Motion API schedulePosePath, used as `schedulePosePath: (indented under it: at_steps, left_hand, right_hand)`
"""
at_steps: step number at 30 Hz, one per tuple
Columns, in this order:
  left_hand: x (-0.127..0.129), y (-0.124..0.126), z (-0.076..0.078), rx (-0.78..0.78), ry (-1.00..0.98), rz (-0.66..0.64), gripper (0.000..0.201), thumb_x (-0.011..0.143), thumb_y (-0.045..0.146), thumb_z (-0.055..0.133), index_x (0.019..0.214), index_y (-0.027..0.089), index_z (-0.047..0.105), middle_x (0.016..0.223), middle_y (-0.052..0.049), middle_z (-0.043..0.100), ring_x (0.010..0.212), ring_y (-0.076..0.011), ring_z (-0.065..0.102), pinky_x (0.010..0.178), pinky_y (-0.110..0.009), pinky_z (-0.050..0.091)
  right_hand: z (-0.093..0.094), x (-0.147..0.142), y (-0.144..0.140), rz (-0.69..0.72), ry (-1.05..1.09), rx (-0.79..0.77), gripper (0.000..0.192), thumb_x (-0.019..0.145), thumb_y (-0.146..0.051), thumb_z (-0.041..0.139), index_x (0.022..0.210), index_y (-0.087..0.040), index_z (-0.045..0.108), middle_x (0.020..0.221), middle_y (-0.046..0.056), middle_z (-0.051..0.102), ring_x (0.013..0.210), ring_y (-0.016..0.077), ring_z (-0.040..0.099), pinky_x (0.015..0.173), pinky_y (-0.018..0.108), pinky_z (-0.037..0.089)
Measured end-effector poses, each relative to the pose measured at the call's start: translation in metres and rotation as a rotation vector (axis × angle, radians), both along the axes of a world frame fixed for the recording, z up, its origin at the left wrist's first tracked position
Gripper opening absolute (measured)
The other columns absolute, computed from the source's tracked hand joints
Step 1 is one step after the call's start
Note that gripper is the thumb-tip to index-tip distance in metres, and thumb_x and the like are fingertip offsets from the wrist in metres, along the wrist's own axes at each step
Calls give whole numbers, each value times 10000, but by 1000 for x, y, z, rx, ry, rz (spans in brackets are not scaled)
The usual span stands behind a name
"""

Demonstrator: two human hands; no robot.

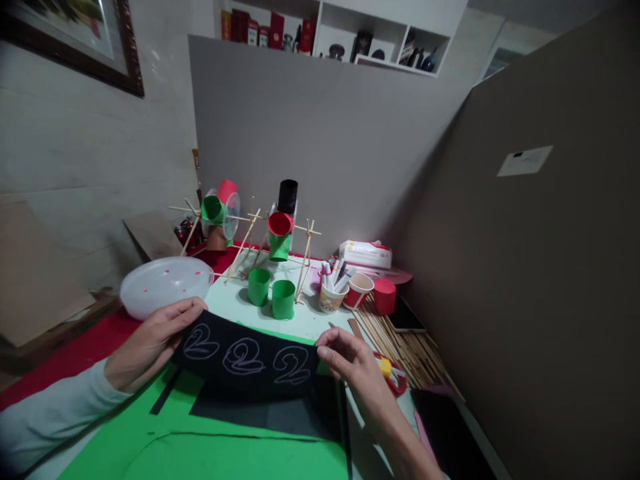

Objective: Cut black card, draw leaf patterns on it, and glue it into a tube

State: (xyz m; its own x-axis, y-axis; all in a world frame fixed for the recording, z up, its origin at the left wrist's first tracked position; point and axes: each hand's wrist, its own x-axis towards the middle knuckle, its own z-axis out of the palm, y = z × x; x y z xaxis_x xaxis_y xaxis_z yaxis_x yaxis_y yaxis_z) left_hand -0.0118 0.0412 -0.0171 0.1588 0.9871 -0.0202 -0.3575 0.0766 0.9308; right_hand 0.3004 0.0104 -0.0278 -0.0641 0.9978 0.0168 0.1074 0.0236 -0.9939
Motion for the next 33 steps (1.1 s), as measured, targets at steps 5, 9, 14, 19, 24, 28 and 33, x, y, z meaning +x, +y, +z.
schedulePosePath:
  at_steps: [5, 9, 14, 19, 24, 28, 33]
  left_hand:
    - [1, -2, 1, 12, 1, 3, 361, 668, 438, 874, 701, 149, 659, 618, 37, 590, 569, -85, 507, 531, -168, 454]
    - [0, -4, 1, 11, 6, 1, 363, 656, 440, 880, 684, 142, 675, 620, 20, 595, 569, -90, 504, 522, -168, 439]
    - [5, -8, 1, 3, 16, -22, 384, 627, 468, 887, 681, 150, 679, 619, 10, 595, 562, -101, 506, 519, -182, 433]
    - [24, -14, 9, 43, 104, -96, 370, 696, 495, 828, 690, 168, 656, 617, 25, 557, 559, -110, 494, 526, -203, 417]
    - [57, -18, 30, 209, 293, -175, 349, 731, 482, 782, 639, 162, 682, 598, 16, 538, 564, -118, 448, 519, -219, 353]
    - [87, -16, 43, 357, 401, -188, 231, 696, 409, 782, 656, 186, 732, 639, -11, 617, 642, -171, 513, 605, -264, 402]
    - [114, -15, 39, 467, 469, -159, 164, 732, 367, 726, 720, 203, 730, 609, 12, 604, 615, -171, 512, 609, -275, 398]
  right_hand:
    - [3, -2, -2, -19, -56, 74, 296, 761, -482, 787, 771, -212, 665, 660, -22, 517, 595, 131, 418, 521, 241, 324]
    - [7, -9, -8, -10, -87, 137, 272, 790, -465, 763, 777, -204, 690, 746, 6, 589, 701, 166, 500, 642, 275, 398]
    - [9, -19, -13, 41, -83, 195, 286, 826, -486, 720, 817, -200, 711, 828, 44, 668, 764, 199, 568, 703, 300, 441]
    - [13, -26, -19, 66, -43, 243, 267, 871, -467, 679, 830, -206, 707, 881, 49, 700, 787, 196, 600, 735, 301, 468]
    - [19, -30, -25, 62, -5, 270, 243, 896, -434, 662, 812, -210, 701, 884, 46, 707, 825, 196, 618, 774, 299, 476]
    - [22, -31, -28, 95, 32, 290, 235, 898, -421, 645, 824, -207, 704, 887, 44, 702, 858, 204, 623, 800, 301, 476]
    - [24, -28, -28, 97, 84, 319, 259, 900, -429, 616, 792, -199, 666, 786, 7, 619, 789, 174, 569, 755, 277, 441]
